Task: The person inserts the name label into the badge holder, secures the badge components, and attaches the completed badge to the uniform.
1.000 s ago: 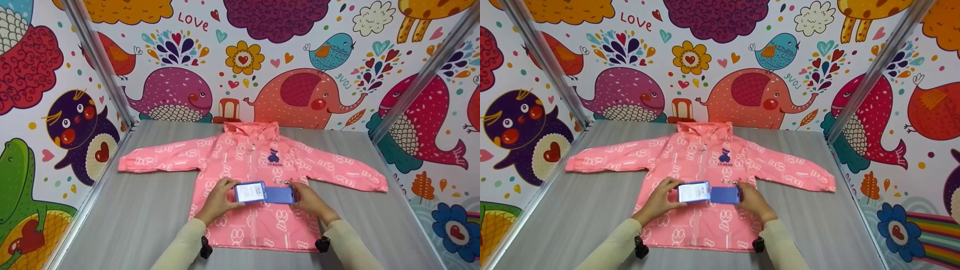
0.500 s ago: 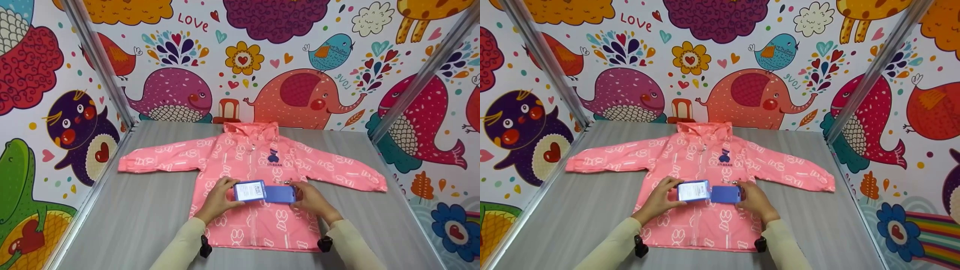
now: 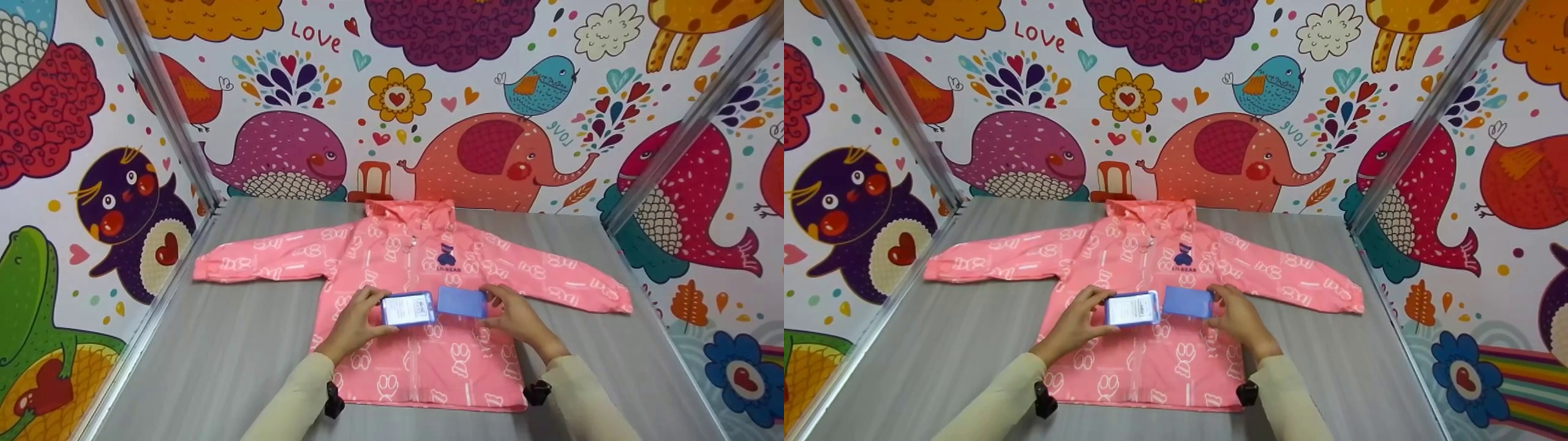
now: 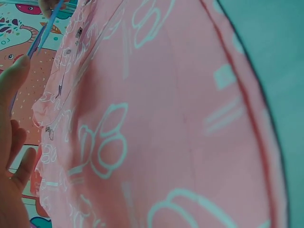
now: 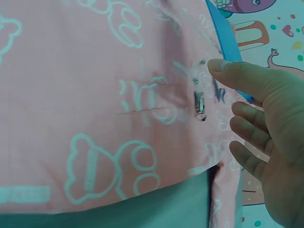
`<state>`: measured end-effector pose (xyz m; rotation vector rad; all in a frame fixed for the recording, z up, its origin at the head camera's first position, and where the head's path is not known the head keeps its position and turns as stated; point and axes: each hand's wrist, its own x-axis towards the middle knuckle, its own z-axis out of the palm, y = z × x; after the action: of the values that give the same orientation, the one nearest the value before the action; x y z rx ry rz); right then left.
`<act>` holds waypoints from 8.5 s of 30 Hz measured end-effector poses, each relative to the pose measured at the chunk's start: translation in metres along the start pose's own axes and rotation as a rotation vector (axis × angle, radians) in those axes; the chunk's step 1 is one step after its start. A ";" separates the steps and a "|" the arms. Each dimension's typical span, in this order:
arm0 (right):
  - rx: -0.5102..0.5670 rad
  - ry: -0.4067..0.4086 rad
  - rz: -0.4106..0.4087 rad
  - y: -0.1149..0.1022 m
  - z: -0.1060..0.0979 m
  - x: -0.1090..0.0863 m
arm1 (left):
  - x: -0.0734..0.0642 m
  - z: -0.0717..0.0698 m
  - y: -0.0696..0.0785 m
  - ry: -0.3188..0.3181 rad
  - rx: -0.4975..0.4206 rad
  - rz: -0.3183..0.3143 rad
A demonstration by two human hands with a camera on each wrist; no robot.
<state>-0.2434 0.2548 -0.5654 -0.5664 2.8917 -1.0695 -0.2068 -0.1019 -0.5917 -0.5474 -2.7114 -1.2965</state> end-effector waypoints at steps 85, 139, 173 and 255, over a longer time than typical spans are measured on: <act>0.013 -0.074 -0.065 -0.020 -0.004 -0.002 | 0.006 -0.007 0.011 0.007 0.057 0.106; 0.011 -0.043 -0.145 -0.036 0.018 0.001 | 0.007 -0.004 0.015 0.051 0.163 0.238; -0.026 -0.004 -0.255 -0.048 0.026 0.001 | 0.010 -0.003 0.021 0.035 0.205 0.275; -0.079 0.010 -0.280 -0.061 0.022 -0.002 | 0.012 -0.003 0.022 0.007 0.143 0.228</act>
<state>-0.2185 0.1983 -0.5443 -0.9966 2.9352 -0.9861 -0.2102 -0.0884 -0.5711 -0.8050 -2.6159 -1.0387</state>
